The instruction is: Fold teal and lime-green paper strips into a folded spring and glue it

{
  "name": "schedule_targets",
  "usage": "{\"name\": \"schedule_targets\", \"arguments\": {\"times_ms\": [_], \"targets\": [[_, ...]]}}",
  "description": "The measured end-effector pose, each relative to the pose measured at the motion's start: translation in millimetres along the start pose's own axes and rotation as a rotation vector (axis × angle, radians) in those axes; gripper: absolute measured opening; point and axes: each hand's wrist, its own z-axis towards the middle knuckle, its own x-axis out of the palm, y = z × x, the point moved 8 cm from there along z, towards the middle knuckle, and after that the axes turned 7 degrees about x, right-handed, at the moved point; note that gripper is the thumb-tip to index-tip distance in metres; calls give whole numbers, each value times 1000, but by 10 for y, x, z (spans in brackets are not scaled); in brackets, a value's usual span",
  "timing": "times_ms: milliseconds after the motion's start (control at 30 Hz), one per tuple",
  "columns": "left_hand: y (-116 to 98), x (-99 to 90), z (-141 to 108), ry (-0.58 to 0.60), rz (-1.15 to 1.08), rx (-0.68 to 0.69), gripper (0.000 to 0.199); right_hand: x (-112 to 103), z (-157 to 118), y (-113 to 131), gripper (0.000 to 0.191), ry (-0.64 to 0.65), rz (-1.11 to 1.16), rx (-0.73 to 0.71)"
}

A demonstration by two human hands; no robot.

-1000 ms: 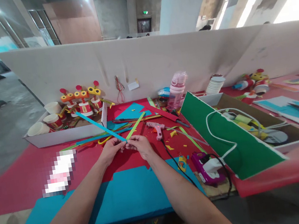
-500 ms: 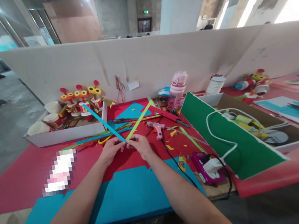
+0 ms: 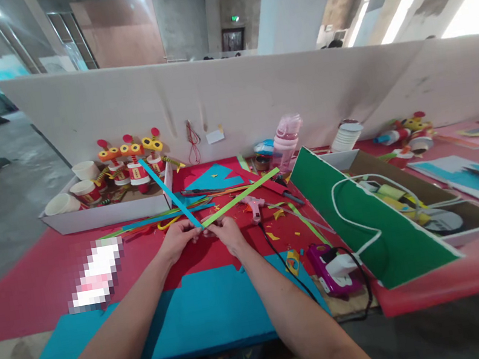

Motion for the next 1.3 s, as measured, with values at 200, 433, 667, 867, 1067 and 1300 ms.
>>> {"name": "schedule_targets", "arguments": {"times_ms": [200,433,667,867,1067,1300], "targets": [[-11,11,-15,4,-21,-12,22,17,-17,-30,31,-6,-2,46],[-17,16,-15,6,-18,-12,22,42,-70,23,28,-15,1,11],[-24,-20,-21,-30,41,-12,23,67,-77,9,30,9,-15,15],[-23,-30,-15,-21,67,2,23,46,-57,-10,31,-4,-27,15],[-37,-10,4,-1,-44,18,23,-42,-20,28,36,-96,-45,-21],[-45,61,2,68,137,89,25,-132,-10,40,33,-175,-5,-61]]}}
